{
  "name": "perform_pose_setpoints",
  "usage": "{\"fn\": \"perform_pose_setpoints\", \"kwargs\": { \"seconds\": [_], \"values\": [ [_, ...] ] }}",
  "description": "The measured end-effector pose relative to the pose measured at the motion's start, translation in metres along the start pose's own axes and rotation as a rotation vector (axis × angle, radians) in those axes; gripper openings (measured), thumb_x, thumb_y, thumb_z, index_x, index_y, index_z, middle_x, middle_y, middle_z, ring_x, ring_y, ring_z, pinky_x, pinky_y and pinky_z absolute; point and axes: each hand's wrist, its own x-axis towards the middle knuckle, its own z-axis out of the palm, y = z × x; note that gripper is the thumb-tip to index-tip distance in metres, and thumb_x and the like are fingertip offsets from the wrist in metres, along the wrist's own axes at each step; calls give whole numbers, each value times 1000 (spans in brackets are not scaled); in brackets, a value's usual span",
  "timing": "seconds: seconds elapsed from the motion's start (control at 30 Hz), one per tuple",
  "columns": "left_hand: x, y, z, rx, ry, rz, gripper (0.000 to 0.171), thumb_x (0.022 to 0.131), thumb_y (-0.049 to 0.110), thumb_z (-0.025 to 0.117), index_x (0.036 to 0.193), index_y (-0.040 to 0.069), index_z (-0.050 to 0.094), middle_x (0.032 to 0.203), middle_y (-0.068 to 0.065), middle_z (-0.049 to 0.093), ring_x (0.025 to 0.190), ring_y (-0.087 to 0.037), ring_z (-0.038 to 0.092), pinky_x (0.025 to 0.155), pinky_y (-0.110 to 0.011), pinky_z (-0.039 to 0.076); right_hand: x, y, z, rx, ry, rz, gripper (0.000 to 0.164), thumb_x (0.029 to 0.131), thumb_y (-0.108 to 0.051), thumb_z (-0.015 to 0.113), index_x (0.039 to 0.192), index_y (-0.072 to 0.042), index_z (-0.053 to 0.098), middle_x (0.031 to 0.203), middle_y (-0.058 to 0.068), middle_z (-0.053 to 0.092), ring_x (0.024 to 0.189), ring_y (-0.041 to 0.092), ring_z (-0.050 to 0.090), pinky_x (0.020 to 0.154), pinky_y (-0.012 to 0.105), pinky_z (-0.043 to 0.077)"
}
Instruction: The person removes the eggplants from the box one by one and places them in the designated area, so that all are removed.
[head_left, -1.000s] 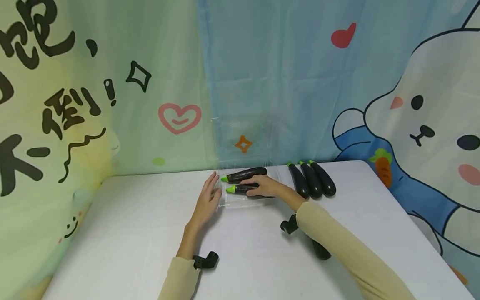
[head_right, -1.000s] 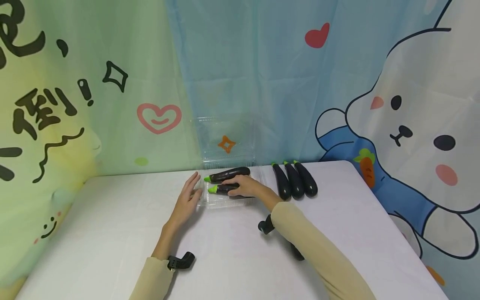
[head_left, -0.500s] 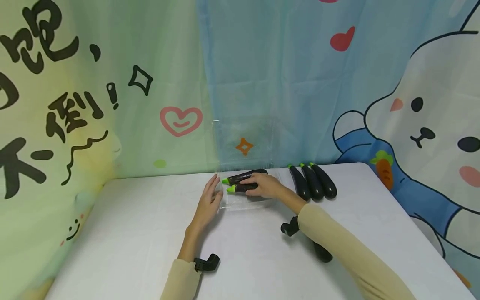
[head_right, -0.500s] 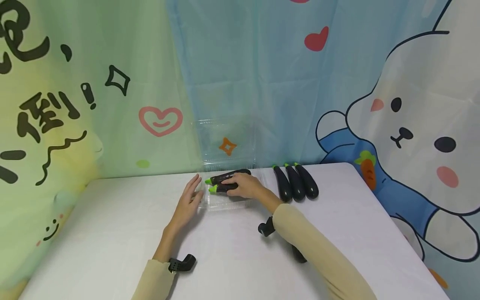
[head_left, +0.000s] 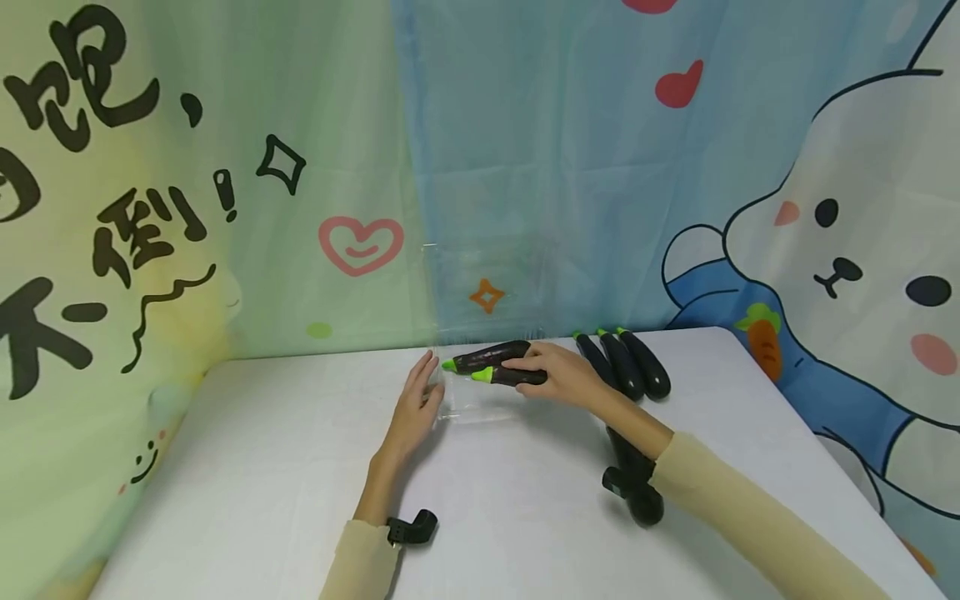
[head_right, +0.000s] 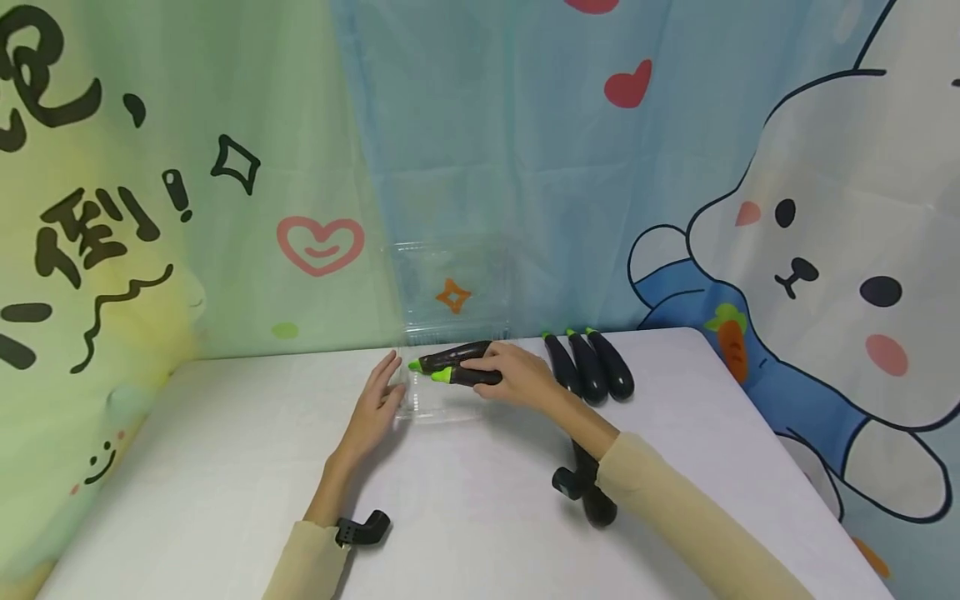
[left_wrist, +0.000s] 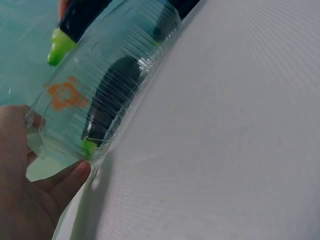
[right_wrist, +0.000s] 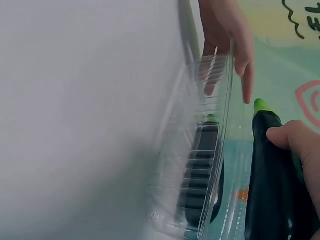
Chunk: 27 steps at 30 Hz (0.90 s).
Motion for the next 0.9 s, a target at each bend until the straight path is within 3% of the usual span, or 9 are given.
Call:
{"fn": "perform_pose_setpoints", "kwargs": {
  "seconds": [0.37, 0.6, 0.9],
  "values": [
    [0, -2, 1, -6, 13, 31, 51, 101, 18, 46, 150, 7, 36, 161, 0, 26, 126, -33, 56, 108, -46, 45, -39, -19, 7, 38, 53, -71, 39, 85, -27, 72, 124, -23, 69, 99, 0, 64, 77, 7, 51, 59, 16, 40],
    [1, -4, 2, 1, 9, 26, 51, 101, 20, 46, 149, 7, 37, 161, 0, 26, 125, -32, 57, 108, -47, 45, -60, -22, 14, 83, 19, -23, 39, 86, -29, 72, 124, -25, 68, 101, -2, 65, 79, 5, 54, 62, 16, 42],
    [1, -5, 1, 4, 9, 20, 50, 101, 19, 46, 149, 8, 37, 161, -1, 26, 127, -33, 55, 108, -48, 45, -85, -19, 18, 113, 60, 20, 38, 85, -31, 72, 123, -26, 69, 98, -6, 64, 76, 0, 48, 61, 15, 39]
  ]
}}
